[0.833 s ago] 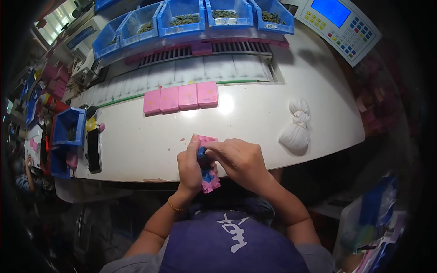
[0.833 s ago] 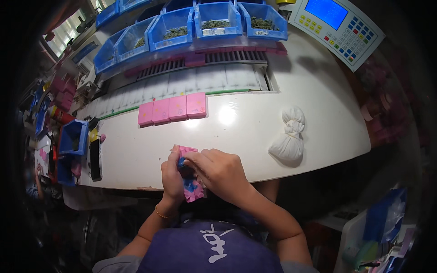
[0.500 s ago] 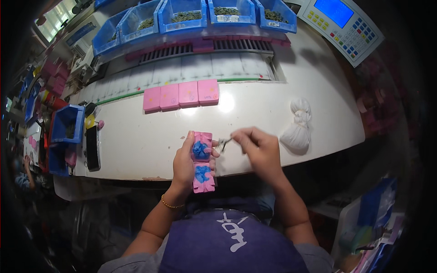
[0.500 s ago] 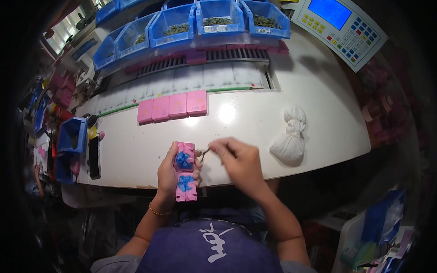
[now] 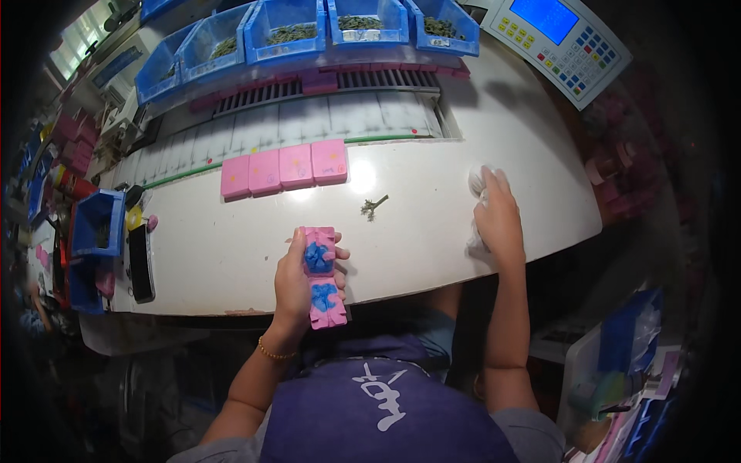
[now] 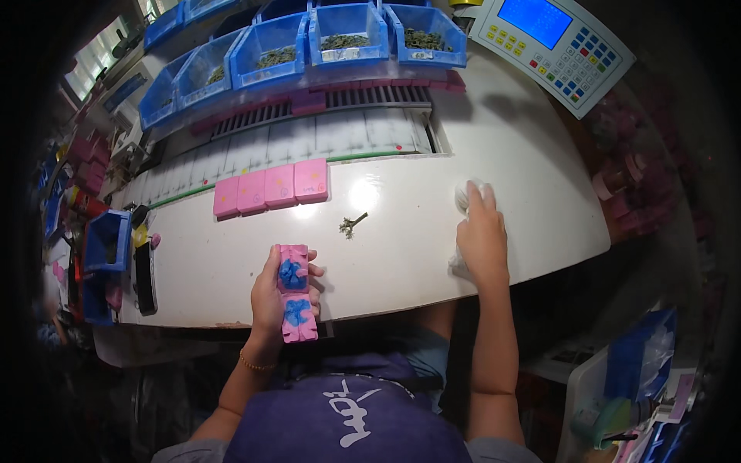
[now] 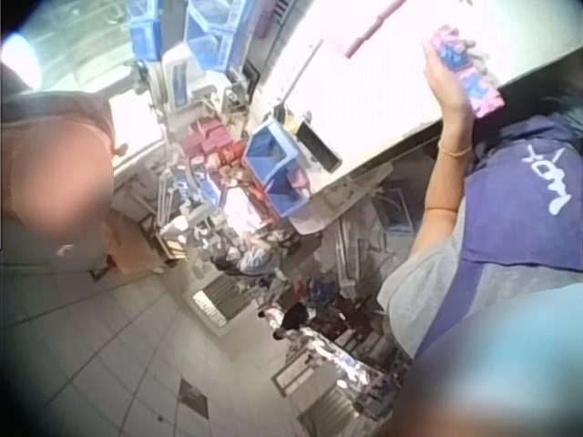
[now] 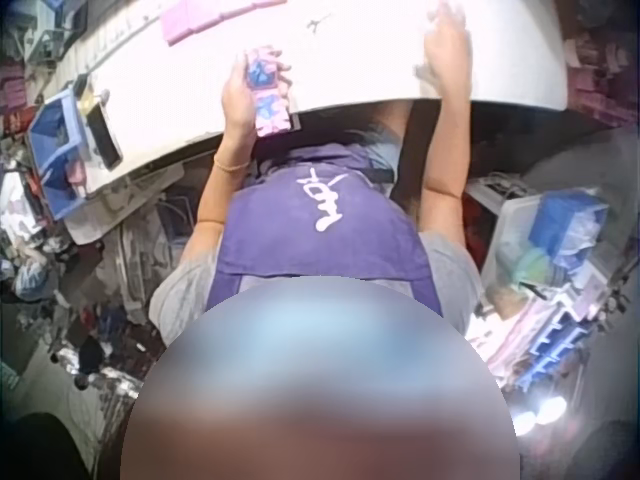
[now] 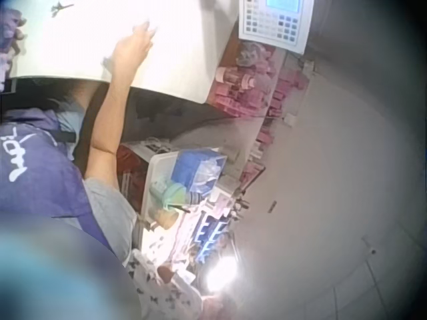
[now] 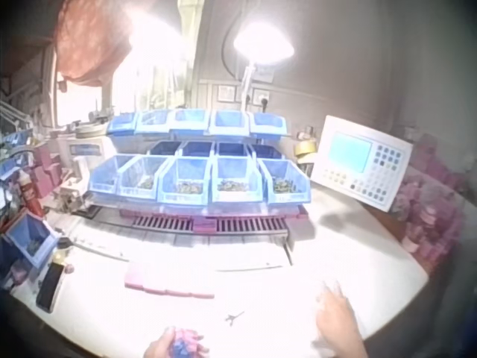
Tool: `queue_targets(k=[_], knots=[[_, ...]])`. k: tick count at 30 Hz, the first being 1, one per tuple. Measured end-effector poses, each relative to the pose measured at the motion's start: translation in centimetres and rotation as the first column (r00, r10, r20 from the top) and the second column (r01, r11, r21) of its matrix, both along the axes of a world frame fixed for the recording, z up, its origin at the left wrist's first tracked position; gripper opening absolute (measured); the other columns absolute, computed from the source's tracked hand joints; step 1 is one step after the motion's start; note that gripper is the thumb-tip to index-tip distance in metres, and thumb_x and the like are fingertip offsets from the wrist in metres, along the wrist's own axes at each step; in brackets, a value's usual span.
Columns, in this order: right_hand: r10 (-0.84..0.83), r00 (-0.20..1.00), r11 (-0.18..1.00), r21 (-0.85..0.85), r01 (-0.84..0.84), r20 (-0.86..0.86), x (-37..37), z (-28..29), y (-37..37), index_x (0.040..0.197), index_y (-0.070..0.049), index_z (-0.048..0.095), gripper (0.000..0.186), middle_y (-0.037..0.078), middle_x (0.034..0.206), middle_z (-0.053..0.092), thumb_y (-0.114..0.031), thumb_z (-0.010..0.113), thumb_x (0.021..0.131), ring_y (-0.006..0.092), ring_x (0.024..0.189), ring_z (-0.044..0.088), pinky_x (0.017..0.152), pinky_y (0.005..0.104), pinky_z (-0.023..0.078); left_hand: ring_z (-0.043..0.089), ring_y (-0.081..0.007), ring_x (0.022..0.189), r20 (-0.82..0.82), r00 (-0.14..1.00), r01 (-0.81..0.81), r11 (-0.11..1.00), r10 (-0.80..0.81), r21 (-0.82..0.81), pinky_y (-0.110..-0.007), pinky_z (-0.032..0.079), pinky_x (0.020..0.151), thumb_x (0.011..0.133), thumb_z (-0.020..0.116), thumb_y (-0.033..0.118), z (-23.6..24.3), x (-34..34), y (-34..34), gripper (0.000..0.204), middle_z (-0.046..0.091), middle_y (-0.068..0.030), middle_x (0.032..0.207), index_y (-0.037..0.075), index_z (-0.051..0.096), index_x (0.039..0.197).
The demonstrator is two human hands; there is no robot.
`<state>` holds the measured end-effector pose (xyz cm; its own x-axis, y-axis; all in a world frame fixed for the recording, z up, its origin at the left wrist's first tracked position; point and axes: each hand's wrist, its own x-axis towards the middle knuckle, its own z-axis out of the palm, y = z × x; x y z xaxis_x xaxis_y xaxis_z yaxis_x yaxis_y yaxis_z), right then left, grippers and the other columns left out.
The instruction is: The person is assembling or decorating small items using molds and decorative elements at a workstation.
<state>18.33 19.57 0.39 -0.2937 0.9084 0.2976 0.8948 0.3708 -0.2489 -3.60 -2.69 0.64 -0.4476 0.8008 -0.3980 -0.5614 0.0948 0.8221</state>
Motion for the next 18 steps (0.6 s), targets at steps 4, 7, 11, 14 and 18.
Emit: queue_targets(k=[4, 7, 11, 14, 18], knots=[[0.637, 0.693, 0.768, 0.202, -0.607, -0.339, -1.5, 2.3, -6.0, 0.134, -0.003, 0.056, 0.059, 0.021, 0.136, 0.057, 0.008, 0.059, 0.075, 0.0345, 0.099, 0.062, 0.087, 0.0403, 0.052, 0.06, -0.0162, 0.054, -0.005, 0.999, -0.031, 1.0, 0.031, -0.001, -0.029, 0.054, 0.045, 0.105, 0.029, 0.048, -0.3, -0.2, 0.3, 0.061, 0.065, -0.0144, 0.09, -0.004, 0.057, 0.116], [0.909, 0.393, 0.415, 0.35, -0.84, -0.137, -4.2, 2.1, -11.5, 0.123, -0.013, 0.067, 0.05, 0.001, 0.137, 0.06, -0.002, 0.066, 0.075, 0.0232, 0.085, 0.059, 0.074, 0.0325, 0.052, 0.063, -0.0169, 0.059, -0.006, 0.998, -0.066, 0.998, 0.066, -0.003, -0.028, 0.055, 0.049, 0.106, 0.028, 0.046, 0.0, 0.9, 0.8, 0.06, 0.066, -0.014, 0.091, -0.005, 0.06, 0.112], [0.929, 0.356, 0.37, 0.217, -0.903, -0.102, -5.7, 1.7, -12.1, 0.12, -0.018, 0.07, 0.052, 0.0, 0.131, 0.064, -0.004, 0.069, 0.07, 0.0217, 0.072, 0.051, 0.071, 0.0282, 0.051, 0.065, -0.0189, 0.063, 0.05, 0.994, -0.095, 0.995, 0.094, 0.017, -0.028, 0.054, 0.053, 0.107, 0.026, 0.042, -0.2, 1.4, 0.2, 0.06, 0.067, -0.0147, 0.09, -0.005, 0.063, 0.106], [0.897, 0.401, 0.439, 0.277, -0.855, -0.186, -6.7, 2.1, -12.0, 0.125, -0.014, 0.066, 0.053, 0.001, 0.134, 0.062, -0.005, 0.069, 0.073, 0.0249, 0.076, 0.052, 0.07, 0.0316, 0.052, 0.063, -0.017, 0.059, -0.008, 1.0, -0.019, 0.997, 0.02, 0.069, -0.028, 0.054, 0.052, 0.107, 0.026, 0.043, -0.1, 1.5, -0.2, 0.058, 0.067, -0.0145, 0.088, -0.004, 0.06, 0.113], [0.83, 0.463, 0.508, 0.08, -0.858, -0.313, -6.5, 3.8, -11.0, 0.128, -0.013, 0.064, 0.06, 0.003, 0.134, 0.062, -0.004, 0.072, 0.069, 0.0273, 0.076, 0.052, 0.071, 0.0321, 0.052, 0.061, -0.0154, 0.055, -0.08, 0.995, 0.069, 0.998, -0.068, 0.01, -0.027, 0.053, 0.047, 0.107, 0.025, 0.042, 0.1, 1.6, -1.2, 0.055, 0.066, -0.0144, 0.087, -0.002, 0.056, 0.117]])
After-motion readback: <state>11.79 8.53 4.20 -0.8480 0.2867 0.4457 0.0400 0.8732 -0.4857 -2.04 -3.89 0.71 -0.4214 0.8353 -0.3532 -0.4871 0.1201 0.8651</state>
